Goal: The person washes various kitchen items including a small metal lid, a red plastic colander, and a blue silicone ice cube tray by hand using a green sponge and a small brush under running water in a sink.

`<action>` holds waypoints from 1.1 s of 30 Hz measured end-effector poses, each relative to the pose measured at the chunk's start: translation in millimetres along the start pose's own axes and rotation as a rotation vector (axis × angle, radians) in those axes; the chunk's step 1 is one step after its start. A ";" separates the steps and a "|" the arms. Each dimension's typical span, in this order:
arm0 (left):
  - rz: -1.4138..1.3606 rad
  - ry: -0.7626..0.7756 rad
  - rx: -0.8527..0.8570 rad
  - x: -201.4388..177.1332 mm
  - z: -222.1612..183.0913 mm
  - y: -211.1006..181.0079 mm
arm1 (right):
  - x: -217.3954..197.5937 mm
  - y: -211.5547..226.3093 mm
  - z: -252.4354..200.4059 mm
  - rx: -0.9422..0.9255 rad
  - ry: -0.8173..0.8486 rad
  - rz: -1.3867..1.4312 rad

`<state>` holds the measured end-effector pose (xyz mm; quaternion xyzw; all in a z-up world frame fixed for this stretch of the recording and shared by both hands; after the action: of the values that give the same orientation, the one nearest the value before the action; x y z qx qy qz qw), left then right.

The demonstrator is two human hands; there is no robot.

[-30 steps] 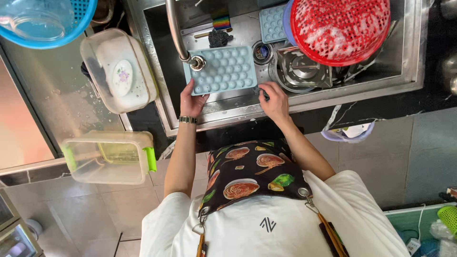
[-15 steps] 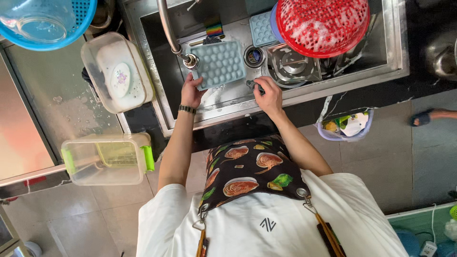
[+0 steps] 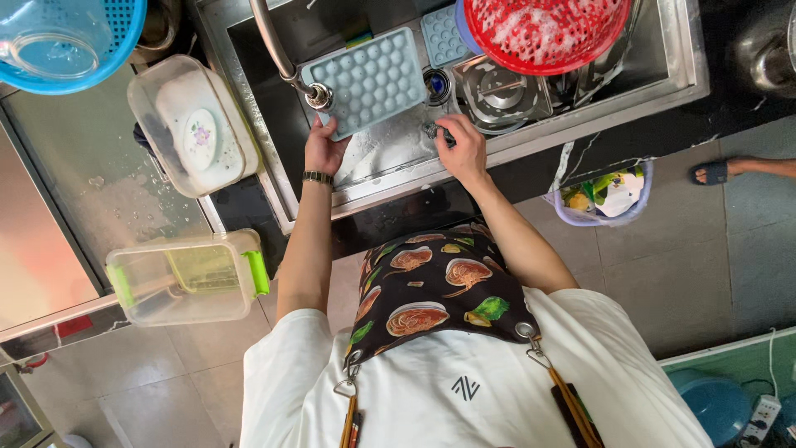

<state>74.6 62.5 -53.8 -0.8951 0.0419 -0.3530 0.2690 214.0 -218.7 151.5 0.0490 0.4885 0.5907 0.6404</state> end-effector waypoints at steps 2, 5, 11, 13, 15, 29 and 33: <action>-0.155 -0.029 0.006 -10.0 9.4 3.3 | 0.2 -6.0 -2.8 0.040 -0.008 0.042; -0.265 -0.078 0.032 -41.9 44.6 12.6 | -0.3 -9.7 -3.6 0.050 -0.017 0.038; -0.107 -0.201 0.066 -56.1 50.6 16.8 | -0.4 -11.8 -4.9 0.064 -0.028 0.043; -0.137 -0.200 0.086 -47.0 54.6 9.8 | 1.0 -13.3 -4.7 0.072 -0.023 0.049; -0.169 -0.200 0.109 -37.8 48.7 5.8 | 2.1 -14.1 -4.6 0.077 -0.016 0.057; 0.949 -0.189 0.495 28.2 12.2 -41.7 | 14.0 -28.4 -2.4 0.186 0.060 0.108; 1.410 -0.125 0.679 53.7 3.8 -40.1 | 19.2 -30.3 1.1 0.186 0.118 0.171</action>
<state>112.6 84.0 -2.9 -0.5443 0.4749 -0.0415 0.6903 232.9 -211.7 121.8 0.1150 0.5721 0.5972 0.5504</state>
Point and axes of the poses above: each hand's wrist, its own z-axis towards the middle knuckle, its own x-axis out of the palm, y = z × x, the point moved 9 cm from there along z, towards the middle knuckle, and after that the axes turned 2 degrees about -z, right-handed, at the moved point
